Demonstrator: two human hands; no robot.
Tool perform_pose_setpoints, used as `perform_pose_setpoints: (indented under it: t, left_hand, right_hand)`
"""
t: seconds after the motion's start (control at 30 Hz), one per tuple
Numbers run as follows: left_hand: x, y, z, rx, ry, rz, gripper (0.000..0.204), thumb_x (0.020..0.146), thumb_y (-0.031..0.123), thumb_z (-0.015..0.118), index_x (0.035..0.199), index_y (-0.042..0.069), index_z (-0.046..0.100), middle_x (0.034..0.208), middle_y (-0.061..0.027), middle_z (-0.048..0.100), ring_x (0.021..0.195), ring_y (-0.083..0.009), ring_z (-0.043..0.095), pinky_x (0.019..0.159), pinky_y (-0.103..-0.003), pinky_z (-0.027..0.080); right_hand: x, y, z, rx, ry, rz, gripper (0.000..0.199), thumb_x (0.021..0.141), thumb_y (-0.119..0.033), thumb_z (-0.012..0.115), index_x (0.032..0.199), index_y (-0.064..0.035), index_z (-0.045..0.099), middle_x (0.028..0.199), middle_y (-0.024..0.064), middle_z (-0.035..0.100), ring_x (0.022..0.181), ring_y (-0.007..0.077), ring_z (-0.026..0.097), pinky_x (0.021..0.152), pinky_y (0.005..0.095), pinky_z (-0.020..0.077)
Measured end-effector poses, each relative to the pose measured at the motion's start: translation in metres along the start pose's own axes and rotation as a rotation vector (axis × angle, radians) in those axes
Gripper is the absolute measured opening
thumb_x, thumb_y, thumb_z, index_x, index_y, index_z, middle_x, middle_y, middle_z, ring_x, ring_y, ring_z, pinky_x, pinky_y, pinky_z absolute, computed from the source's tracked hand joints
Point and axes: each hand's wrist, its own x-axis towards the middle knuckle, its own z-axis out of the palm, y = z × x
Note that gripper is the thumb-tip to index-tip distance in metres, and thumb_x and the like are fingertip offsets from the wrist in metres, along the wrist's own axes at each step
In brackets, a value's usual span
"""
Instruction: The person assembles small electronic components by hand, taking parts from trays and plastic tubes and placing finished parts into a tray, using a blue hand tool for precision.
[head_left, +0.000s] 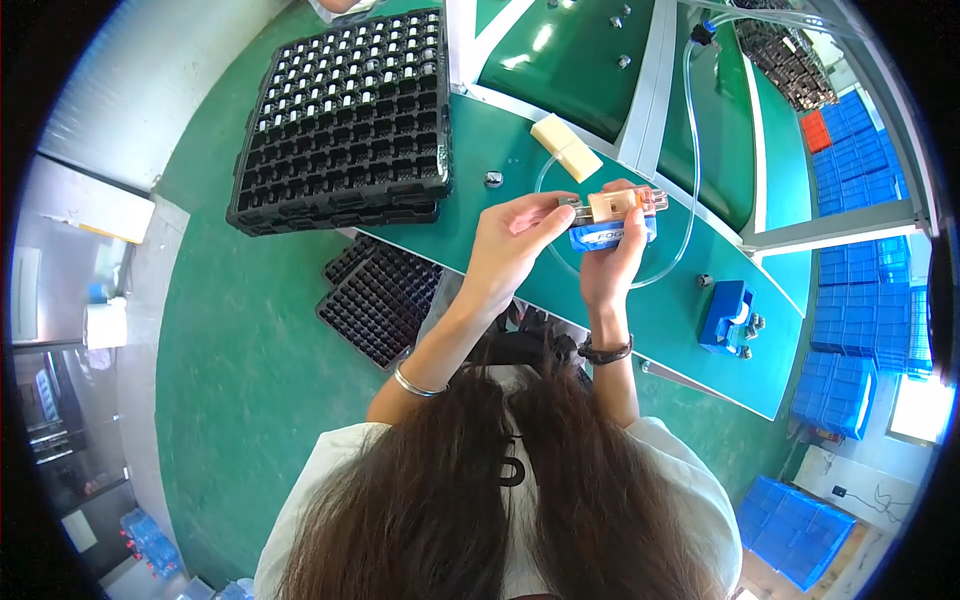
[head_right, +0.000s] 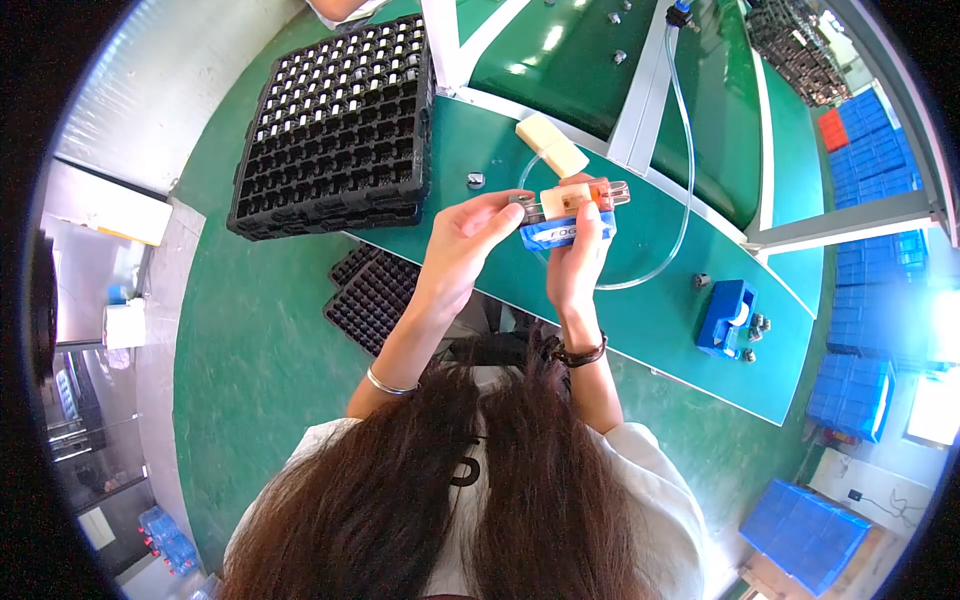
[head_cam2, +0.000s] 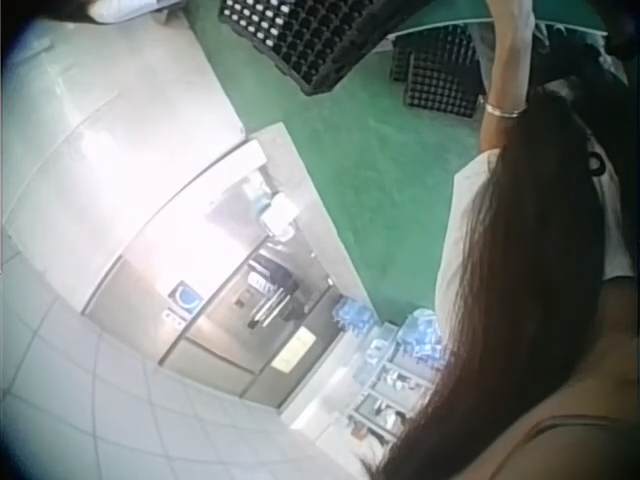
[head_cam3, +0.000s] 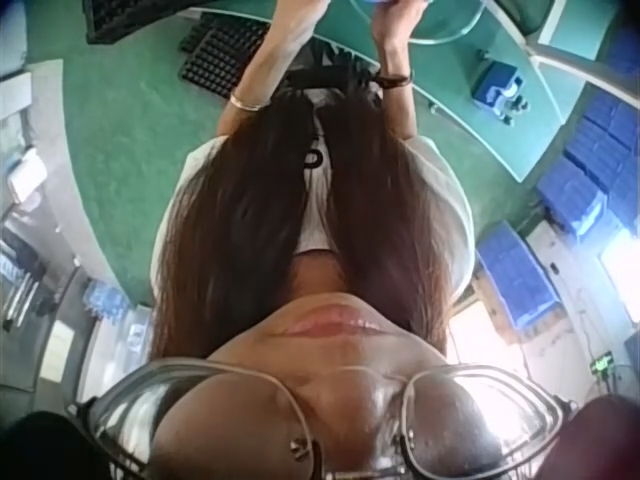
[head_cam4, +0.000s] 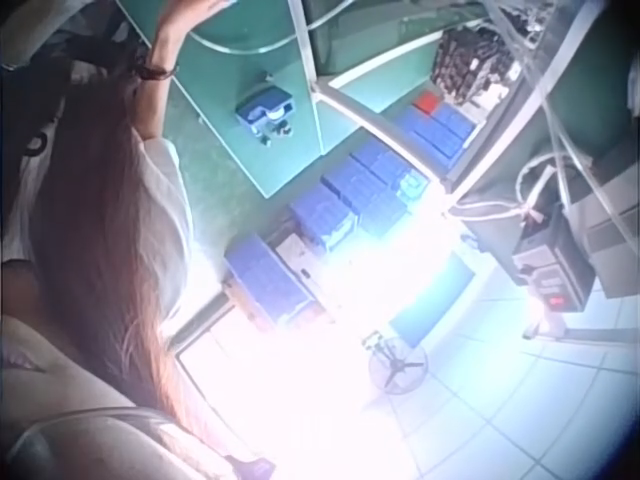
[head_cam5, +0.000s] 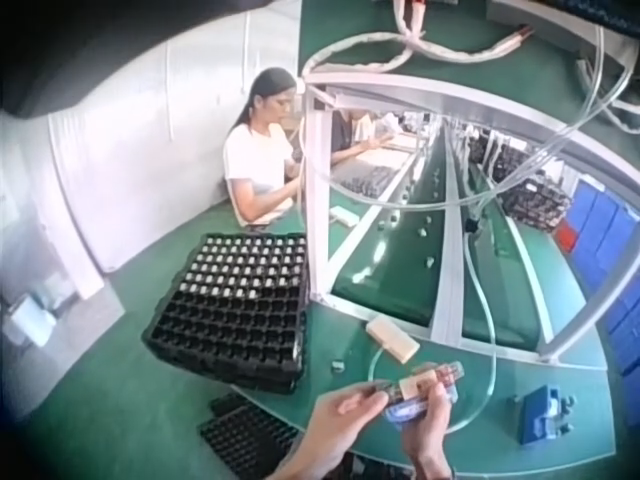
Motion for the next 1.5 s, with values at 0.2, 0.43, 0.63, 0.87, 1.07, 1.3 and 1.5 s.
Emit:
perform_pose_setpoints:
  t: [0.2,0.43,0.63,0.87,1.07,1.3,1.5]
  left_hand:
    - [-0.002,-0.005,0.002,-0.026,-0.007,-0.025,0.029,0.087,0.012,0.056,0.110,-0.006,0.056,0.098,-0.0062,0.061,0.091,-0.0085,0.055,0.084,-0.022,0.042]
    - [0.005,-0.030,-0.017,-0.112,0.011,-0.202,0.048,0.091,0.029,0.049,0.128,-0.001,0.041,0.119,-0.0088,0.051,0.106,-0.0119,0.049,0.090,-0.025,0.037]
    - [0.006,-0.029,-0.032,-0.235,0.193,-0.170,0.044,0.094,0.029,0.039,0.130,0.004,0.037,0.117,-0.0105,0.054,0.102,-0.0142,0.053,0.086,-0.025,0.039]
    - [-0.017,-0.031,-0.043,-0.177,0.114,-0.228,0.042,0.094,0.029,0.036,0.127,0.005,0.042,0.116,-0.0099,0.055,0.100,-0.0150,0.053,0.087,-0.026,0.039]
    - [-0.033,-0.032,-0.043,-0.201,0.101,-0.239,0.042,0.093,0.029,0.038,0.126,0.003,0.042,0.110,-0.0102,0.057,0.098,-0.0155,0.054,0.086,-0.027,0.040]
    - [-0.053,-0.034,-0.069,-0.259,0.167,-0.215,0.041,0.093,0.028,0.038,0.124,0.002,0.042,0.106,-0.0095,0.058,0.097,-0.0156,0.054,0.085,-0.027,0.040]
    - [-0.062,-0.030,-0.089,-0.225,0.255,-0.207,0.040,0.093,0.031,0.039,0.121,0.002,0.044,0.103,-0.0084,0.058,0.092,-0.0135,0.054,0.083,-0.026,0.039]
  right_hand:
    - [-0.001,-0.001,-0.004,-0.118,-0.078,-0.021,0.036,0.088,-0.031,0.048,0.114,-0.0056,0.042,0.105,0.0065,0.048,0.095,0.0142,0.051,0.082,0.0278,0.0420]
    - [0.016,0.003,-0.015,-0.465,-0.208,-0.042,0.025,0.089,-0.024,0.049,0.103,-0.0032,0.052,0.095,0.0035,0.054,0.086,0.0094,0.050,0.076,0.0249,0.0415]
    - [0.100,0.050,-0.058,-0.788,-0.080,-0.129,0.033,0.084,-0.028,0.060,0.102,-0.0011,0.054,0.086,0.0083,0.060,0.077,0.0173,0.057,0.071,0.0309,0.0453]
    - [0.132,0.091,-0.064,-1.100,-0.074,-0.309,0.045,0.080,-0.037,0.064,0.103,-0.0003,0.053,0.085,0.0187,0.063,0.077,0.0304,0.062,0.068,0.0356,0.0480]
    - [0.141,0.103,-0.058,-1.124,-0.042,-0.344,0.040,0.079,-0.035,0.065,0.101,-0.0041,0.055,0.080,0.0184,0.062,0.073,0.0327,0.061,0.065,0.0368,0.0480]
    - [0.123,0.083,-0.061,-1.248,-0.086,-0.397,0.078,0.060,-0.031,0.081,0.121,-0.0086,0.038,0.096,0.0136,0.051,0.080,0.0273,0.053,0.069,0.0357,0.0465]
    - [0.115,0.078,-0.067,-1.227,-0.113,-0.303,0.074,0.059,-0.030,0.082,0.117,-0.0055,0.043,0.100,0.0124,0.049,0.086,0.0261,0.052,0.071,0.0349,0.0461]
